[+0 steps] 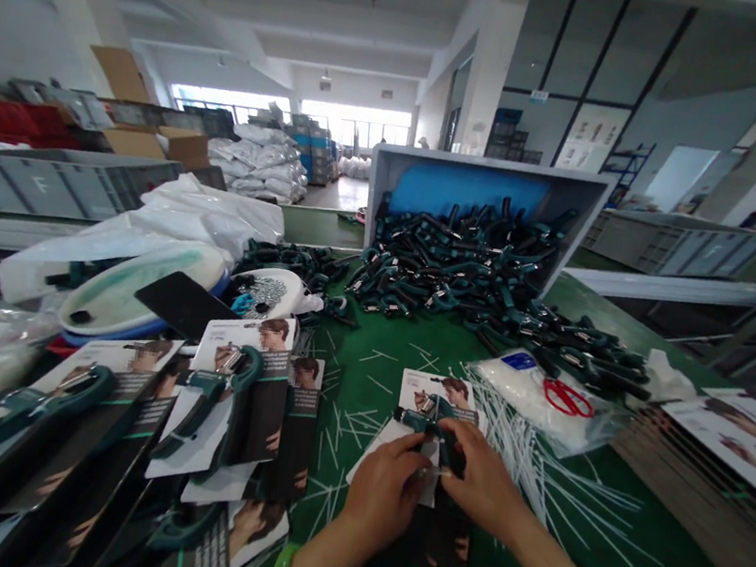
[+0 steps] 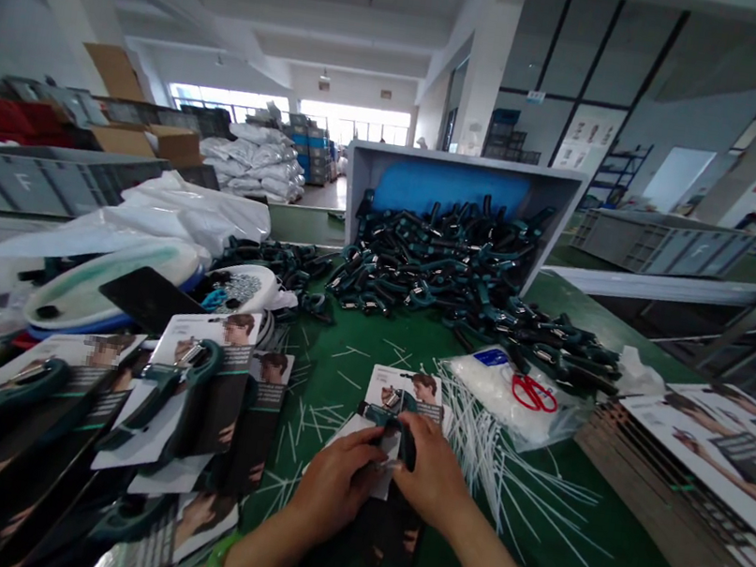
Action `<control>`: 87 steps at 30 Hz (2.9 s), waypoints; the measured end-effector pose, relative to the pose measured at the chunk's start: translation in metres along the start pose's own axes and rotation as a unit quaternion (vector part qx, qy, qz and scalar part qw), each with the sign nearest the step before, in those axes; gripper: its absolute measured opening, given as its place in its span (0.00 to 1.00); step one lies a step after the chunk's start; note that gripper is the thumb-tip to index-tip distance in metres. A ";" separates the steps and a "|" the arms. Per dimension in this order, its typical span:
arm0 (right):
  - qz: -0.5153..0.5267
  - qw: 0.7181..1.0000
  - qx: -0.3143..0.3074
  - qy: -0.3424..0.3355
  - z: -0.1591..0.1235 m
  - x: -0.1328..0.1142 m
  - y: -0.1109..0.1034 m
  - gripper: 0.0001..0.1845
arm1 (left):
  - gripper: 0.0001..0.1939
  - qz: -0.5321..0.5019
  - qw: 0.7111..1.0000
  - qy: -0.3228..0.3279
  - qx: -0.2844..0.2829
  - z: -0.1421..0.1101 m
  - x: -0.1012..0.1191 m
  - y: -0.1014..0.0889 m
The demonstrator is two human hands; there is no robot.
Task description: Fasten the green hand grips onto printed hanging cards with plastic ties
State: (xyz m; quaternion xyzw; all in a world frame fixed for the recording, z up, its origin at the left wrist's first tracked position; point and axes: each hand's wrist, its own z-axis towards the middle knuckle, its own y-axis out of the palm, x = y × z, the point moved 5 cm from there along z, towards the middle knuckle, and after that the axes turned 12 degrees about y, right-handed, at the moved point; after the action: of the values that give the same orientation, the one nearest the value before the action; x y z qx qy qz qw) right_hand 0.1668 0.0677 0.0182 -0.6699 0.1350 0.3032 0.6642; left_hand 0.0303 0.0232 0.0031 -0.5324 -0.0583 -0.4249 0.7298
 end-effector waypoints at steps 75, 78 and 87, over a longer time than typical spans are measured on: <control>0.212 0.971 0.060 0.097 0.023 0.024 0.020 0.05 | 0.05 -0.016 0.998 0.061 0.029 0.068 -0.018 -0.001; 0.239 0.965 0.086 0.061 0.022 0.023 0.019 0.11 | 0.06 -0.024 0.994 0.080 0.067 0.067 -0.018 -0.004; 0.081 0.991 0.105 -0.018 0.023 0.004 0.011 0.07 | 0.08 -0.004 0.977 0.101 0.186 0.059 -0.001 -0.008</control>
State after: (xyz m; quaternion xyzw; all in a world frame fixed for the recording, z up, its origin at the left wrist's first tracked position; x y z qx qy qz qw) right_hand 0.1582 0.0898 0.0084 -0.5776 0.2080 0.3525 0.7063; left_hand 0.0460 0.0718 0.0330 -0.3417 -0.0642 -0.4608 0.8166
